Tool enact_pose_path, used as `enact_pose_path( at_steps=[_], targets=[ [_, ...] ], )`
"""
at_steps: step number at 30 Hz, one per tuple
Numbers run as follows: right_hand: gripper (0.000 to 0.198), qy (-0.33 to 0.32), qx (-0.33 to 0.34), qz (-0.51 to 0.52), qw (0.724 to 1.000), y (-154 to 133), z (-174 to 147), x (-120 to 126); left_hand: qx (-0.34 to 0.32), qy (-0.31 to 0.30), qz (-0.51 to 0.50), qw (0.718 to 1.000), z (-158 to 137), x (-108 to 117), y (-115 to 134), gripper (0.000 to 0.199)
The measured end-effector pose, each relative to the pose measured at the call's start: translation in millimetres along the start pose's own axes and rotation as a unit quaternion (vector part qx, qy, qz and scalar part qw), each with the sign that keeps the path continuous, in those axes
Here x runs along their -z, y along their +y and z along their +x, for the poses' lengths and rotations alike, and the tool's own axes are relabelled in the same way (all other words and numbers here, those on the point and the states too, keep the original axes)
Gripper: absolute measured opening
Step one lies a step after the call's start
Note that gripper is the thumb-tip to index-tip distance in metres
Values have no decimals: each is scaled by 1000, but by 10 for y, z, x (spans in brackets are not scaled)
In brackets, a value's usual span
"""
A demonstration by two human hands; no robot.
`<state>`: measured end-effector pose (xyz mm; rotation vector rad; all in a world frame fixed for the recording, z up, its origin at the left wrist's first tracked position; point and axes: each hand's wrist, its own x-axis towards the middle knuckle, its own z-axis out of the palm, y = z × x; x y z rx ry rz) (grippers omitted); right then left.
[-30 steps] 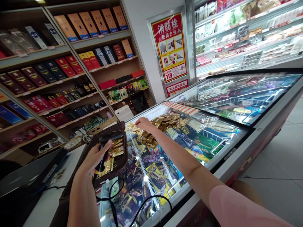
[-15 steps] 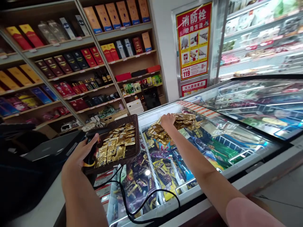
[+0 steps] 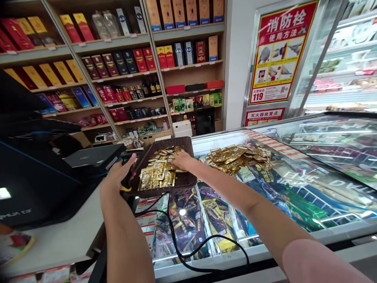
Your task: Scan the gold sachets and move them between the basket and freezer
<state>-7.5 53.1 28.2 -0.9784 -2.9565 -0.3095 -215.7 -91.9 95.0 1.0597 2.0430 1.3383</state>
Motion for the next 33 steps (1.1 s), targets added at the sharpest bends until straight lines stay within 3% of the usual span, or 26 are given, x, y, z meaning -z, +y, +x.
enact_pose_path(
  at_steps=[6, 11, 13, 15, 17, 19, 21, 23, 24, 29, 33],
  targets=[
    [31, 44, 114, -108, 987, 9, 130, -151, 0, -13, 24, 1000, 26, 5, -27, 57],
    [22, 29, 256, -97, 961, 53, 105, 60, -17, -15, 26, 999, 86, -11, -72, 58],
    [18, 37, 262, -58, 963, 80, 67, 161, -22, -22, 18, 999, 86, -20, -59, 57],
    [13, 83, 208, 26, 974, 137, -20, 232, -28, -35, 4, 999, 60, -34, -18, 57],
    [15, 161, 106, 160, 968, 220, -162, 257, -29, -43, -9, 999, 9, -58, 47, 57],
    [19, 252, -2, 305, 918, 314, -345, 235, -28, -52, -14, 998, -56, -98, 125, 58],
    [22, 322, -83, 418, 846, 419, -536, 180, -30, -63, -15, 997, -126, -158, 212, 59],
    [25, 372, -135, 477, 785, 542, -702, 123, -40, -79, -16, 996, -196, -241, 304, 59],
    [26, 386, -155, 487, 768, 611, -769, 103, -47, -88, -20, 995, -230, -293, 351, 59],
    [26, 382, -247, 462, 762, 925, -962, 133, -80, -163, -37, 983, -410, -617, 572, 57],
    [26, 352, -271, 464, 766, 1047, -1043, 211, -102, -220, -12, 970, -567, -876, 694, 55]
  ],
)
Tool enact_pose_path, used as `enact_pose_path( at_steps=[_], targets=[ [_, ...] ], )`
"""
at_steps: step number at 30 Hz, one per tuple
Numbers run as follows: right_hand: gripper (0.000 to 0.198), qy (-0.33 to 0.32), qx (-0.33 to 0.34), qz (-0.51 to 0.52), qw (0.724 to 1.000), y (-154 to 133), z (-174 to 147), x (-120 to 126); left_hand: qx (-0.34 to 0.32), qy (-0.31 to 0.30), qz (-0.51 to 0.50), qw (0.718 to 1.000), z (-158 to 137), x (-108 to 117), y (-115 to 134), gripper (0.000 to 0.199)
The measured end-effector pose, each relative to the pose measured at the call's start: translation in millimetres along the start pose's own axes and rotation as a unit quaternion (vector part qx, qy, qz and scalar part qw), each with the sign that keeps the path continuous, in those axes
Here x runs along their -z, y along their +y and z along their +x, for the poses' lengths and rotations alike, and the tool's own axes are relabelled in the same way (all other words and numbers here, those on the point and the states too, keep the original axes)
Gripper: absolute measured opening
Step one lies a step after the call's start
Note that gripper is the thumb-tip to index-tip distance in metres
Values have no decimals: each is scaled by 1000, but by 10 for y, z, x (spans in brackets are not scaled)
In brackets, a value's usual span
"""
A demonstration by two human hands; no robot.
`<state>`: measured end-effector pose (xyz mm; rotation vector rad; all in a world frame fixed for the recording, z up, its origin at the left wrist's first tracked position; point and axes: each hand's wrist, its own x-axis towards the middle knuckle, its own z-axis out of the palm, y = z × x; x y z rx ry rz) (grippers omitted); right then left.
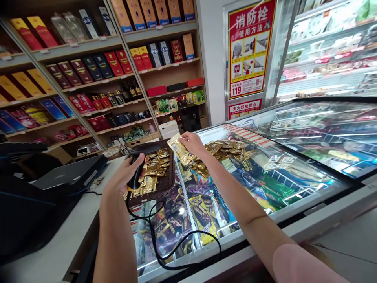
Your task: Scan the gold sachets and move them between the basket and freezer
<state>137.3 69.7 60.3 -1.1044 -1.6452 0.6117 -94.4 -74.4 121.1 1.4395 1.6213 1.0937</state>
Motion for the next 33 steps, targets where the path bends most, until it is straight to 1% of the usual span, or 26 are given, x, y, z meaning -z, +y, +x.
enact_pose_path(
  at_steps=[4, 9, 14, 18, 23, 28, 33],
  targets=[
    [22, -8, -14, -42, 999, -3, 27, 120, -8, -50, 49, 997, -22, -209, 80, 54],
    [20, 5, -15, -58, 998, -35, 61, 255, -14, -55, 75, 996, -38, -317, 134, 53],
    [21, -7, -18, -63, 998, -100, 58, 320, -9, -51, 75, 996, -35, -335, 164, 54],
    [20, -9, -16, -73, 997, -108, 55, 329, -7, -60, 81, 995, -40, -342, 185, 54],
    [21, -14, -16, -82, 996, -111, 41, 331, -11, -50, 78, 996, -54, -348, 184, 54],
    [20, -21, -19, -82, 996, -78, 50, 305, -19, -38, 92, 995, -68, -323, 164, 54],
    [22, -30, -16, -92, 995, -29, 71, 282, -29, -48, 86, 995, -94, -307, 192, 52]
  ],
)
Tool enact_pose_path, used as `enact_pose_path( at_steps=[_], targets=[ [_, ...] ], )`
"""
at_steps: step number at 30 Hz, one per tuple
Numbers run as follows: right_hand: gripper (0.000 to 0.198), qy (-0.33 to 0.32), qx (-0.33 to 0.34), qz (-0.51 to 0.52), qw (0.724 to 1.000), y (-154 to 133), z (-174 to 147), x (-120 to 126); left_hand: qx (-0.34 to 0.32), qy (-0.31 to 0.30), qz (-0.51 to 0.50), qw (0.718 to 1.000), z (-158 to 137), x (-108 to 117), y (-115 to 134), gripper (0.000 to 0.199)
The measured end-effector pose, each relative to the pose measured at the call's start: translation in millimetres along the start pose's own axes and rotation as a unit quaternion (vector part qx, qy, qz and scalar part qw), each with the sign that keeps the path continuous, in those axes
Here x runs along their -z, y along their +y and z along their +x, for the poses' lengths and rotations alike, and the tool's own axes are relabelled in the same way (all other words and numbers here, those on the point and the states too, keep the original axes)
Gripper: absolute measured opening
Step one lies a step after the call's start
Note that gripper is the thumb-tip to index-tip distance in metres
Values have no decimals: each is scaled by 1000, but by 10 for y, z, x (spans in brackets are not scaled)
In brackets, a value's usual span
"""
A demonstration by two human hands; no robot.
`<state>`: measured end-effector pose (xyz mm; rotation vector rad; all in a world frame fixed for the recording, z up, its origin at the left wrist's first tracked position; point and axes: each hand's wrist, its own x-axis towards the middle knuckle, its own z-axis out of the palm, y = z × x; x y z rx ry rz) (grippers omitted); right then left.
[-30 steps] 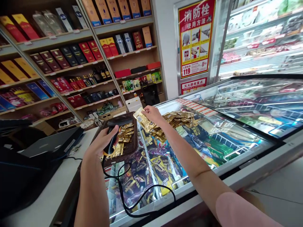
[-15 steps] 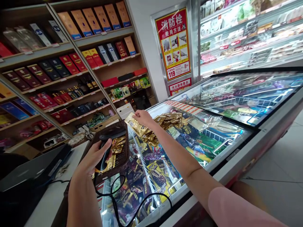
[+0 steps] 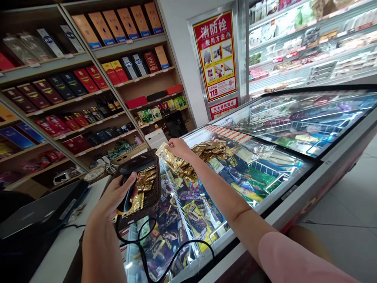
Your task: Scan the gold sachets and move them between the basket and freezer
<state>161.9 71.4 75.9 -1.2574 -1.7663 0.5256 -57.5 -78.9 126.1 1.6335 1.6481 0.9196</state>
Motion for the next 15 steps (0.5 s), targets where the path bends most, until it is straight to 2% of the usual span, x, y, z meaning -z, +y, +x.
enact_pose_path(
  at_steps=[15],
  targets=[
    [23, -10, -18, -3, 1000, -28, -29, 32, -15, -12, 17, 1000, 25, -9, -35, 52]
  ],
)
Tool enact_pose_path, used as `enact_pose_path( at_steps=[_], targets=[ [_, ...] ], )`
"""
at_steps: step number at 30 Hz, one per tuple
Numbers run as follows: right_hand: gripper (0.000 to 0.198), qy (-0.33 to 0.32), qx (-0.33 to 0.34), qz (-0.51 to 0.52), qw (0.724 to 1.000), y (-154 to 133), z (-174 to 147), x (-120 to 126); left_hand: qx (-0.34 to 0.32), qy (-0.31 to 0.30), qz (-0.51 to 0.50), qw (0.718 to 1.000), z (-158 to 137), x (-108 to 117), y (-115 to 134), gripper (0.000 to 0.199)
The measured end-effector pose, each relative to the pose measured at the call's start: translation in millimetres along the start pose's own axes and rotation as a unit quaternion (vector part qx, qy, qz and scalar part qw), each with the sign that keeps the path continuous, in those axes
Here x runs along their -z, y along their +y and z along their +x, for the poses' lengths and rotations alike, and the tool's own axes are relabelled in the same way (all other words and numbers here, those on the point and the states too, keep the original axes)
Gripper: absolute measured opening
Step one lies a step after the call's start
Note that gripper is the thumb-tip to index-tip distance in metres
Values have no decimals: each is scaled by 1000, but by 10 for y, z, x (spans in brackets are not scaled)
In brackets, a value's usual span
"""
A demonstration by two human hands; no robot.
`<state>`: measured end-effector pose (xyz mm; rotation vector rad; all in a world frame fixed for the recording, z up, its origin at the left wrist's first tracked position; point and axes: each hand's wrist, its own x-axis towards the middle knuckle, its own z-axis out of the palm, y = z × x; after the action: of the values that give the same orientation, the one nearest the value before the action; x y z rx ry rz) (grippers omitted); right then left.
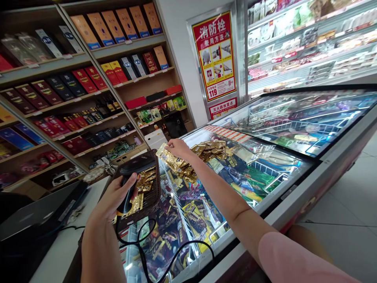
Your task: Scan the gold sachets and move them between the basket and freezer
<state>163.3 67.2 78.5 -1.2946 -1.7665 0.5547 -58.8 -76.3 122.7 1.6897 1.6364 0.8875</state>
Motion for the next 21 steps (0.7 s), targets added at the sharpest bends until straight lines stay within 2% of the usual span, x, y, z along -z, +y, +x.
enact_pose_path(
  at_steps=[15, 21],
  targets=[
    [24, -10, -8, 1, 1000, -14, -12, 15, 10, 0, -5, 1000, -15, -31, 62, 53],
    [24, -1, -39, -93, 995, 94, 60, 5, 27, -7, -7, 1000, -26, 46, 14, 54]
  ],
)
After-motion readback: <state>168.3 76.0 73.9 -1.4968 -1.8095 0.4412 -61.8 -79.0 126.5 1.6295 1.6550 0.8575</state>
